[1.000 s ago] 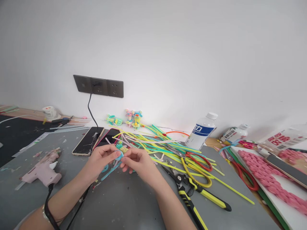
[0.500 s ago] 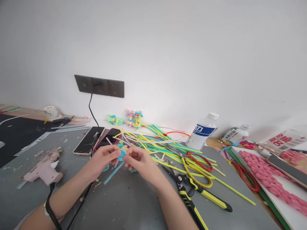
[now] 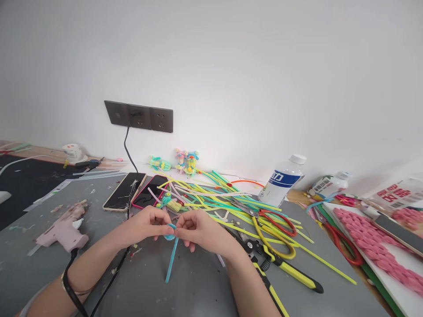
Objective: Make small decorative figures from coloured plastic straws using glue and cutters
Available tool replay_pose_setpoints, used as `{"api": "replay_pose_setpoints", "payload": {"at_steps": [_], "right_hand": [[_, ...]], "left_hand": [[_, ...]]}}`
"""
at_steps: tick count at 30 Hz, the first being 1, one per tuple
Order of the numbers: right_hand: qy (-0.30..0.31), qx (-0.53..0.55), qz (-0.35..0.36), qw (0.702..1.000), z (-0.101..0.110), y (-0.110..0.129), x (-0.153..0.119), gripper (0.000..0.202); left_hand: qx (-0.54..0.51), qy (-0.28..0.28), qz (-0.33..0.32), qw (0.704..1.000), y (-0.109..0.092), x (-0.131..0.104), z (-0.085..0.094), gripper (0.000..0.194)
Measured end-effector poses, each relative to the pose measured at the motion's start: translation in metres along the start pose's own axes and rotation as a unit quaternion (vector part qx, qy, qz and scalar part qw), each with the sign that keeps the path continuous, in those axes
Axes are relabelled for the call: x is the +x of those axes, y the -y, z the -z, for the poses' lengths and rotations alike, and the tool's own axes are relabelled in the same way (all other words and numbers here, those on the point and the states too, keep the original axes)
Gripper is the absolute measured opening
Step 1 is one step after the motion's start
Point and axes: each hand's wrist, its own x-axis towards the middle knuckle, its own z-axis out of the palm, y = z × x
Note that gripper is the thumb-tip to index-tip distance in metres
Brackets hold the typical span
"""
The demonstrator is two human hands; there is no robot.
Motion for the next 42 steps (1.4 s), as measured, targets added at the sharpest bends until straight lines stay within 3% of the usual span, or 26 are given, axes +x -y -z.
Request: {"api": "replay_pose_setpoints", "payload": {"at_steps": [9, 15, 20, 24, 30, 33, 37, 42], "right_hand": [[-0.044, 0.104, 0.043, 0.993, -0.008, -0.008, 0.01, 0.035], [-0.124, 0.182, 0.071, 0.973, -0.026, -0.008, 0.024, 0.041], [-0.165, 0.185, 0.105, 0.963, -0.036, -0.007, 0.026, 0.04], [-0.169, 0.155, 0.122, 0.966, -0.028, -0.002, 0.02, 0.038], [-0.169, 0.167, 0.117, 0.964, 0.016, -0.004, 0.003, 0.036], [-0.176, 0.21, 0.121, 0.954, 0.03, -0.008, -0.001, 0.039], [-0.176, 0.238, 0.135, 0.946, 0.028, -0.009, 0.001, 0.04], [-0.159, 0.249, 0.138, 0.945, 0.02, -0.005, 0.005, 0.04]], "left_hand": [[-0.017, -0.12, -0.103, 0.987, -0.004, 0.0, -0.004, 0.033], [-0.1, -0.199, -0.121, 0.967, -0.006, 0.0, -0.008, 0.032], [-0.165, -0.208, -0.11, 0.958, -0.005, 0.001, -0.012, 0.036], [-0.158, -0.198, -0.104, 0.962, -0.001, 0.002, -0.011, 0.039], [0.026, -0.194, -0.121, 0.973, 0.004, 0.003, -0.011, 0.035], [0.19, -0.16, -0.173, 0.953, 0.006, 0.003, -0.018, 0.024], [0.351, -0.079, -0.245, 0.9, 0.01, 0.002, -0.026, 0.029], [0.375, -0.068, -0.215, 0.899, 0.012, 0.006, -0.029, 0.013]]}}
